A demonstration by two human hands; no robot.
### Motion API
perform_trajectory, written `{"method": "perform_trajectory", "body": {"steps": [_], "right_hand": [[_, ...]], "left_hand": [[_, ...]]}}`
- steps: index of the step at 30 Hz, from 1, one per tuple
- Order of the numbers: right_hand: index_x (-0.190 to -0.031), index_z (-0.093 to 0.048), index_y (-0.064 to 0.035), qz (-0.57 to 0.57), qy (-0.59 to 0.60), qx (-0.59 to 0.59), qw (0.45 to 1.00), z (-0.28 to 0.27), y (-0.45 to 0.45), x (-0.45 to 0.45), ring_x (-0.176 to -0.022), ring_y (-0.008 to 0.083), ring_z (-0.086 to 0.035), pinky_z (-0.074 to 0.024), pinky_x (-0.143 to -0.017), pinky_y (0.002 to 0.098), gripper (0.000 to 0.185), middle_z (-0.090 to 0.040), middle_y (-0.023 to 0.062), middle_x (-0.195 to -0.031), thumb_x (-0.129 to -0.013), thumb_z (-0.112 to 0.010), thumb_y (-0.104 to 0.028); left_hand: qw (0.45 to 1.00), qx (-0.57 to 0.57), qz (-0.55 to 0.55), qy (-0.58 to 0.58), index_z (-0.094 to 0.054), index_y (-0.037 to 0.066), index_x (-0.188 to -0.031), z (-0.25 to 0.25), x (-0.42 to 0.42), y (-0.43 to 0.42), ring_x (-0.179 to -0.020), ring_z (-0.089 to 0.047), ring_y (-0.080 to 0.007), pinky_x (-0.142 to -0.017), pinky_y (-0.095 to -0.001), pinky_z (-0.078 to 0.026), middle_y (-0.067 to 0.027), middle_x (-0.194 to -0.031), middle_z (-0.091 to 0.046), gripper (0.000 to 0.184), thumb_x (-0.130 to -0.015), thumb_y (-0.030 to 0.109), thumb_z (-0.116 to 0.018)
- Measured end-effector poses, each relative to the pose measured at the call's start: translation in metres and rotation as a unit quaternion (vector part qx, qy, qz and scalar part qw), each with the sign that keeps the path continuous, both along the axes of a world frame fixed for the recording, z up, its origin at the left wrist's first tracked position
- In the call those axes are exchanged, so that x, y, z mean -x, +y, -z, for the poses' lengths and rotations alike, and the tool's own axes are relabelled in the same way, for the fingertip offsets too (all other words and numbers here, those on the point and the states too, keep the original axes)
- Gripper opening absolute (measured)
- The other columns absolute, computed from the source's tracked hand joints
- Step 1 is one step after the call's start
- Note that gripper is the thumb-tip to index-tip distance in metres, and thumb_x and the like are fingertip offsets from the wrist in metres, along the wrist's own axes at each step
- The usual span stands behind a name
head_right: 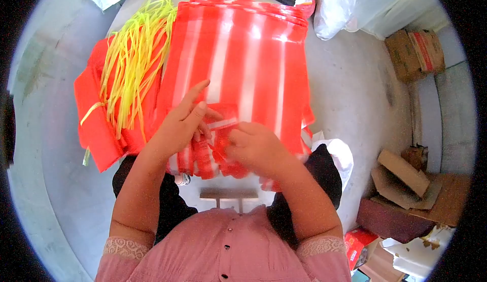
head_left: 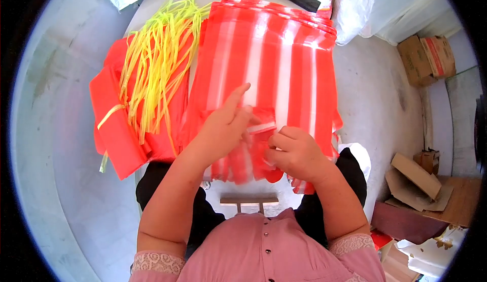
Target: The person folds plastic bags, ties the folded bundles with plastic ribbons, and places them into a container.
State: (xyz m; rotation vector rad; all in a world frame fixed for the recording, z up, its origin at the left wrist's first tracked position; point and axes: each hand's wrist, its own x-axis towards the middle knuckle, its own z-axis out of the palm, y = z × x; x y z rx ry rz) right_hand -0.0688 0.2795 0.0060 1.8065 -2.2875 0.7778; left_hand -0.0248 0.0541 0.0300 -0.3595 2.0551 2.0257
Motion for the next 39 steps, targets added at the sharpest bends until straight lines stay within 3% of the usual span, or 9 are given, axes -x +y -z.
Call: {"method": "perform_trajectory", "body": {"steps": [2,5,8,14,17,26,29,32,39], "right_hand": [[-0.083,-0.067,-0.0102,0.011,0.0,0.005,1.0,-0.001,0.001,-0.002,-0.078,0.0218,-0.058,-0.0504,-0.063,0.0345,0.02,-0.06,0.0006,-0.087,-0.064,-0.074,-0.007],[-0.083,-0.067,-0.0096,0.02,-0.005,0.001,1.0,-0.003,0.003,-0.002,-0.08,0.0216,-0.059,-0.0511,-0.064,0.0333,0.02,-0.061,0.0007,-0.089,-0.065,-0.074,-0.007],[-0.084,-0.067,-0.0089,0.037,-0.022,0.006,0.999,-0.003,0.002,-0.003,-0.081,0.0228,-0.06,-0.052,-0.066,0.0342,0.022,-0.063,0.0015,-0.091,-0.064,-0.074,-0.003],[-0.077,-0.06,-0.0024,0.076,-0.076,0.077,0.991,0.003,0.001,0.003,-0.085,0.0301,-0.061,-0.0535,-0.07,0.0393,0.026,-0.07,0.0087,-0.103,-0.056,-0.075,0.003],[-0.083,-0.069,-0.004,0.103,-0.098,0.046,0.989,0.005,0.004,0.009,-0.095,0.0327,-0.067,-0.0577,-0.079,0.043,0.013,-0.071,0.0107,-0.106,-0.071,-0.073,-0.003],[-0.096,-0.07,-0.0032,0.139,-0.17,0.056,0.974,0.004,-0.002,0.013,-0.094,0.0359,-0.065,-0.055,-0.08,0.046,0.02,-0.068,0.0139,-0.101,-0.076,-0.074,-0.003],[-0.096,-0.07,-0.0027,0.151,-0.201,0.063,0.966,0.004,-0.002,0.012,-0.095,0.0357,-0.065,-0.0542,-0.081,0.0459,0.021,-0.067,0.014,-0.1,-0.076,-0.076,-0.005],[-0.095,-0.07,-0.0023,0.164,-0.226,0.021,0.96,0.008,0.003,0.015,-0.093,0.0356,-0.065,-0.0536,-0.081,0.0459,0.019,-0.066,0.0147,-0.098,-0.078,-0.077,-0.007],[-0.116,-0.07,-0.0009,0.351,-0.339,0.142,0.861,-0.013,0.036,0.024,-0.101,0.0157,-0.065,-0.0515,-0.092,0.0299,0.02,-0.07,0.0048,-0.105,-0.103,-0.065,-0.014]], "left_hand": [[0.999,-0.005,-0.025,0.03,-0.05,0.007,-0.151,0.002,0.0,0.001,-0.078,-0.068,-0.0193,-0.072,-0.0325,-0.055,-0.0133,-0.105,-0.073,0.046,-0.105,0.012,-0.058],[0.89,0.376,0.022,0.255,-0.067,0.004,-0.127,0.017,0.003,-0.003,-0.089,-0.071,-0.0297,-0.079,-0.0376,-0.057,-0.0149,-0.11,-0.073,0.028,-0.1,0.009,-0.063],[0.876,0.387,0.031,0.287,-0.074,0.002,-0.107,0.028,0.006,0.008,-0.1,-0.071,-0.0355,-0.086,-0.0419,-0.058,-0.0163,-0.114,-0.072,0.017,-0.092,0.007,-0.067],[0.893,0.333,0.177,0.244,-0.074,0.001,-0.108,0.03,0.015,0.01,-0.106,-0.07,-0.037,-0.092,-0.0441,-0.057,-0.0189,-0.116,-0.072,0.021,-0.087,0.004,-0.068],[0.896,0.31,0.169,0.27,-0.072,-0.001,-0.108,0.034,0.012,0.007,-0.106,-0.069,-0.038,-0.092,-0.0429,-0.056,-0.0197,-0.115,-0.072,0.023,-0.087,0.0,-0.065],[0.94,0.231,0.167,0.186,-0.068,0.0,-0.118,0.009,-0.001,0.006,-0.106,-0.068,-0.0375,-0.093,-0.042,-0.054,-0.0214,-0.114,-0.068,0.034,-0.085,0.006,-0.073],[0.917,0.286,0.193,0.2,-0.067,-0.002,-0.107,0.0,-0.002,0.013,-0.098,-0.066,-0.0397,-0.086,-0.0476,-0.053,-0.0194,-0.099,-0.069,0.026,-0.085,0.011,-0.072],[0.888,0.358,0.207,0.199,-0.07,0.002,-0.113,0.019,0.002,0.013,-0.101,-0.068,-0.0382,-0.088,-0.0443,-0.054,-0.0195,-0.107,-0.069,0.032,-0.083,0.009,-0.077],[0.916,0.284,0.143,0.244,-0.067,-0.001,-0.098,0.031,0.002,0.014,-0.089,-0.066,-0.0375,-0.077,-0.0449,-0.053,-0.0186,-0.092,-0.066,0.018,-0.085,0.007,-0.076]]}}
